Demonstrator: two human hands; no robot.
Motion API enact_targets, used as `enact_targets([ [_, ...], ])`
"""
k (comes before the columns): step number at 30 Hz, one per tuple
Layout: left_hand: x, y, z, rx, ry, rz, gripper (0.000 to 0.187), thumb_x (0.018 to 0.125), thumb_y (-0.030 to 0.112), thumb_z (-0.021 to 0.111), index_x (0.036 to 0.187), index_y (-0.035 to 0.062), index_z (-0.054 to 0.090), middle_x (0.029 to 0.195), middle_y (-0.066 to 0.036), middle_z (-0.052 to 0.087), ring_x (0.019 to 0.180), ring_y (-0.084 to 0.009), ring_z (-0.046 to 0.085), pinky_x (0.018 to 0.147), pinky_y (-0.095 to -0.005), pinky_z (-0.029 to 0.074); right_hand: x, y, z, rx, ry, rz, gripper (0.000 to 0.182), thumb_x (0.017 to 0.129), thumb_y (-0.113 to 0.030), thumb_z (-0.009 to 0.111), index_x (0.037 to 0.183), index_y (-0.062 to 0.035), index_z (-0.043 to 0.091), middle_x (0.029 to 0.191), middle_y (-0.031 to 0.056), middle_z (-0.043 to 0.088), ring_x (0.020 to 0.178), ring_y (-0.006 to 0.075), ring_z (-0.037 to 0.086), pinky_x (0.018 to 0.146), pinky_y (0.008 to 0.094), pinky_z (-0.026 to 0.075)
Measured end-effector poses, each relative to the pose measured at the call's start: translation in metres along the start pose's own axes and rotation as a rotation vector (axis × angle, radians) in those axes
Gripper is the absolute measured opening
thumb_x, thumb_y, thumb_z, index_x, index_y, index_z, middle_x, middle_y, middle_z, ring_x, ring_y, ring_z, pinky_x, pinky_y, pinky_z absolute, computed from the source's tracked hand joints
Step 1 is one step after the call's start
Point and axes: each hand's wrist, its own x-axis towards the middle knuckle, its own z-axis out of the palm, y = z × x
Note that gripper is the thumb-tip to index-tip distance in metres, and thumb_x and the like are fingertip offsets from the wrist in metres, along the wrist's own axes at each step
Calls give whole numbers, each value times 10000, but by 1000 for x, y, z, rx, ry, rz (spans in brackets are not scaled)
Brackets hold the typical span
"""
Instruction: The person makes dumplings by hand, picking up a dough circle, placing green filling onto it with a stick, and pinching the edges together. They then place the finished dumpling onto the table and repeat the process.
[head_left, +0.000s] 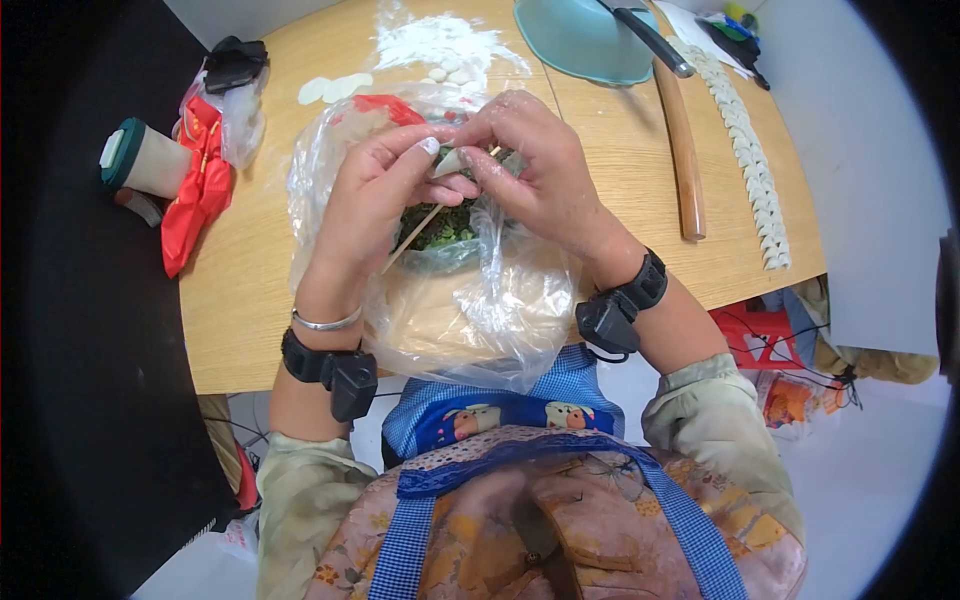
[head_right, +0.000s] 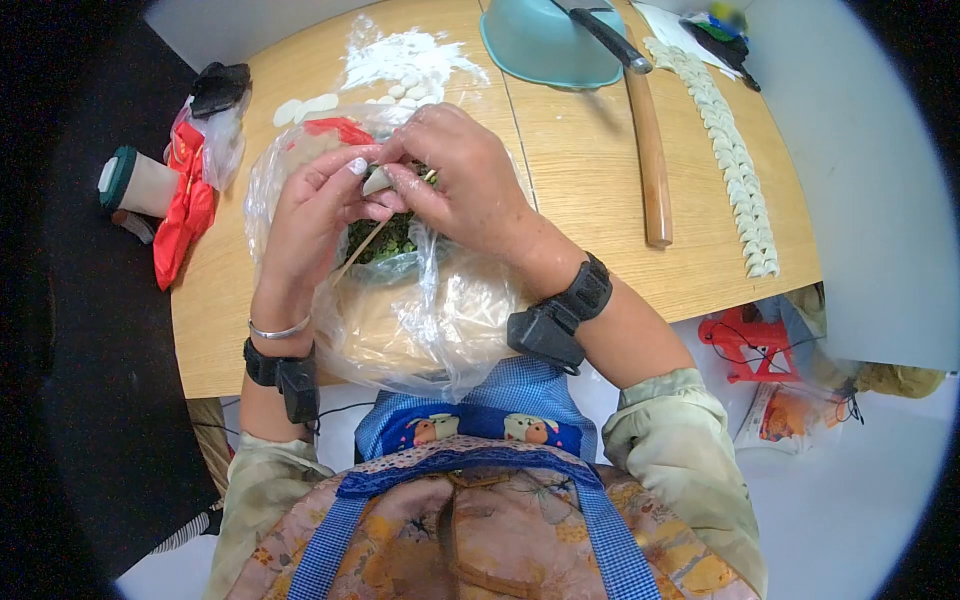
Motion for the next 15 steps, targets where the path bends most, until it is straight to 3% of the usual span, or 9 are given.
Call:
enact_targets([
  [3, -1, 1, 5, -74, -19, -25, 277, 959, 75, 559, 1182, -87, 582, 1013, -149, 676, 837, -167, 692, 736, -234, 572, -1, 0, -1, 2, 9, 35, 150, 746, -76, 678, 886, -35, 645, 811, 118, 603, 804, 301, 585, 706, 381, 479],
  [5, -3, 0, 10, 146, 13, 68, 279, 949, 59, 573, 1186, -88, 581, 1007, -135, 676, 835, -152, 683, 727, -225, 565, -1, -2, -1, 2, 15, 49, 145, 746, -73, 676, 881, -30, 641, 807, 117, 602, 800, 299, 586, 706, 379, 478],
  [8, -3, 0, 10, 187, 3, 65, 296, 935, 62, 596, 1209, -51, 585, 1000, -96, 673, 847, -136, 653, 721, -243, 550, -1, -3, -2, 9, 16, 63, 138, 746, -79, 682, 865, -25, 637, 809, 116, 605, 793, 298, 587, 704, 380, 477],
  [15, -2, 8, 8, 95, -7, 73, 287, 928, 36, 583, 1187, -85, 578, 999, -121, 677, 820, -136, 661, 711, -227, 535, -1, -10, -8, 84, 72, 119, 231, 746, -136, 707, 901, -20, 581, 818, 127, 585, 753, 273, 597, 660, 360, 486],
])
